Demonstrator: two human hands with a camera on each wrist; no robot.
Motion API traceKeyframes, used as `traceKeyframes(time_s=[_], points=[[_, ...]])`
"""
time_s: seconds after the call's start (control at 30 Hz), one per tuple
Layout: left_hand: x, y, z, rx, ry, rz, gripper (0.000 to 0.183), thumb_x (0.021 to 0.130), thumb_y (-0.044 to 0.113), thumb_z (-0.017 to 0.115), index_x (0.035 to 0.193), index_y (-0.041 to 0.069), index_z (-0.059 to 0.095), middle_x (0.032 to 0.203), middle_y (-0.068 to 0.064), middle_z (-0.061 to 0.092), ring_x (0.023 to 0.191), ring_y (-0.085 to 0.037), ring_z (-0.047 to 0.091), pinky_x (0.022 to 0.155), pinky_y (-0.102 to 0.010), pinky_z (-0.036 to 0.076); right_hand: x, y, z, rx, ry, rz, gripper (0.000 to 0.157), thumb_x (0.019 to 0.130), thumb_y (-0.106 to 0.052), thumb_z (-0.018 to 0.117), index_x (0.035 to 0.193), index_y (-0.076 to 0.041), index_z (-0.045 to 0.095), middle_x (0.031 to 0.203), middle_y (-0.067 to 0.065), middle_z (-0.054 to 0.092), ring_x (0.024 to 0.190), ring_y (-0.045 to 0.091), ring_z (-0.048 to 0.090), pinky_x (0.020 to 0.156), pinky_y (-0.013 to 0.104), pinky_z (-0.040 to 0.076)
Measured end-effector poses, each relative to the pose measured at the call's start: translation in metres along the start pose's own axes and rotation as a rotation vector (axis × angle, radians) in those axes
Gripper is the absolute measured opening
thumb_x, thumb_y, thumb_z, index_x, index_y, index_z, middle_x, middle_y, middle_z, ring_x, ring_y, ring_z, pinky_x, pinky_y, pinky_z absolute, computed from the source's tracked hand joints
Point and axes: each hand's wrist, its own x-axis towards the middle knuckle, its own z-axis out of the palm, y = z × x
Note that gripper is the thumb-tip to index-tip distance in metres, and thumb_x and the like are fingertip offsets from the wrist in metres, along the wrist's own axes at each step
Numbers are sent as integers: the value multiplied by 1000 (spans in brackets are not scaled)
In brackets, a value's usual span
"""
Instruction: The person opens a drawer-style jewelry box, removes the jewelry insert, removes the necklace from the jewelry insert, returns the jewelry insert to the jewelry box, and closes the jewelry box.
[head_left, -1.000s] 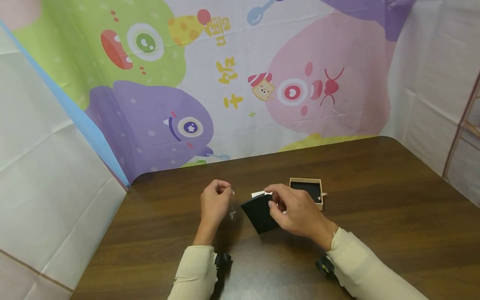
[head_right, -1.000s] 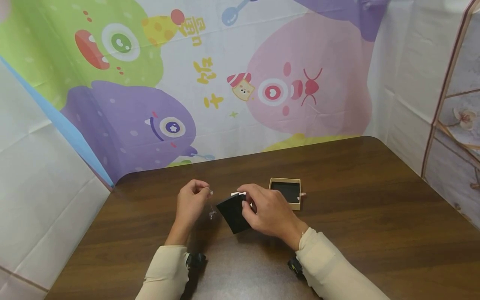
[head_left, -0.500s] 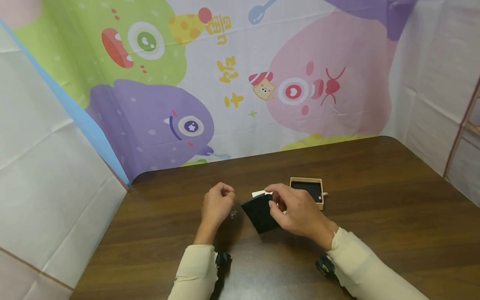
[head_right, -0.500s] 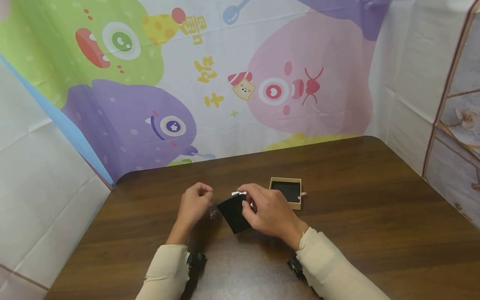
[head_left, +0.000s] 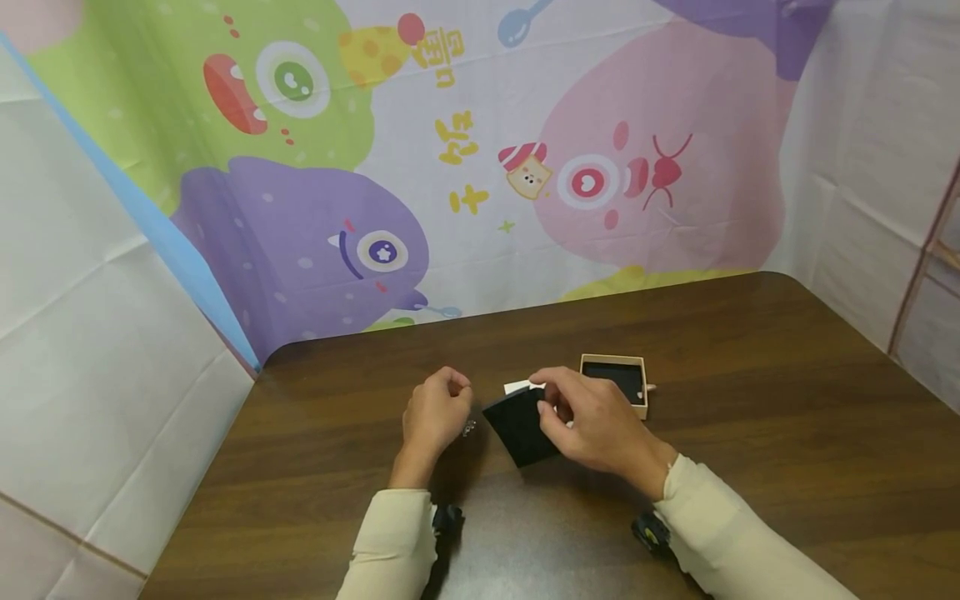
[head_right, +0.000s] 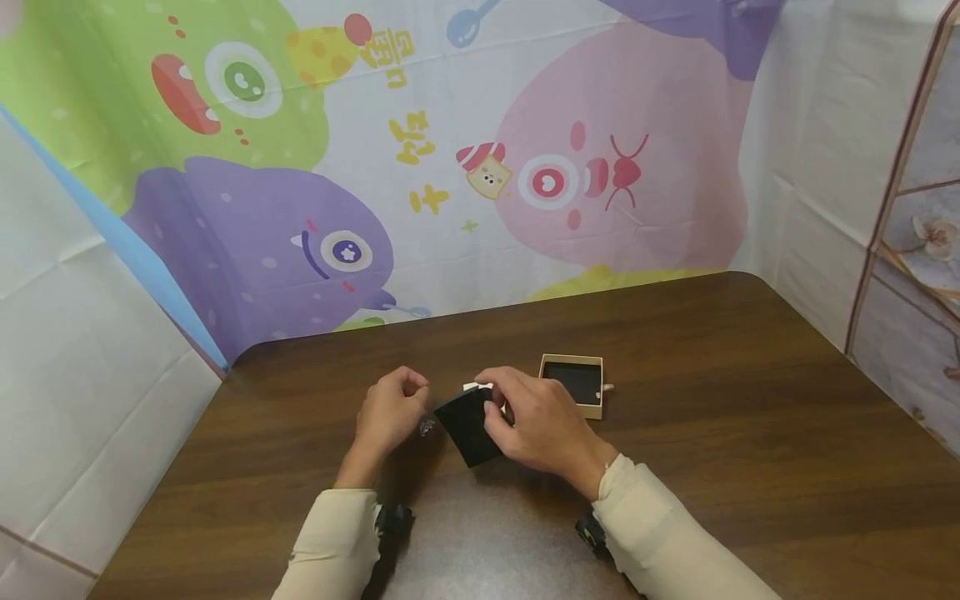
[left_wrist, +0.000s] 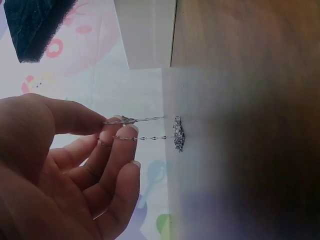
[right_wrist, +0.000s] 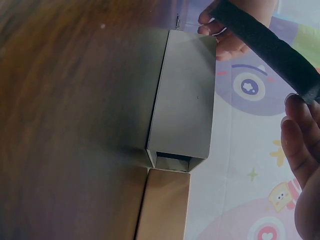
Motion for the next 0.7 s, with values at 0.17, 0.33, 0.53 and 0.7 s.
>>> traceKeyframes(time_s=[0.17,0.33,0.53,0.7], points=[[-1,1,0,77,5,21,4,92,22,66,93,20,69,85,8,69,72,-19,63,65,-44,48,0,-1,-1,-1,-7,15,28,85,-5,66,113,-4,63,77,-7,57,60,3,51,51,17,42],[-1,2,1,113,-1,26,3,91,24,70,92,21,70,84,10,70,74,-18,65,66,-44,49,1,-2,-2,-4,-6,15,29,84,-5,66,113,-4,63,76,-6,57,60,3,51,51,18,43],[-2,1,1,147,-22,37,5,90,24,73,92,21,70,87,8,72,76,-18,67,67,-45,49,1,-2,-2,-6,-11,20,29,84,-5,66,113,-4,63,76,-7,57,60,3,50,51,17,42],[-2,1,0,179,-37,18,19,91,26,74,107,19,69,96,4,74,81,-23,69,70,-48,50,1,-2,-1,-2,-11,23,29,85,-5,67,114,-4,63,77,-7,56,60,3,50,50,17,42]])
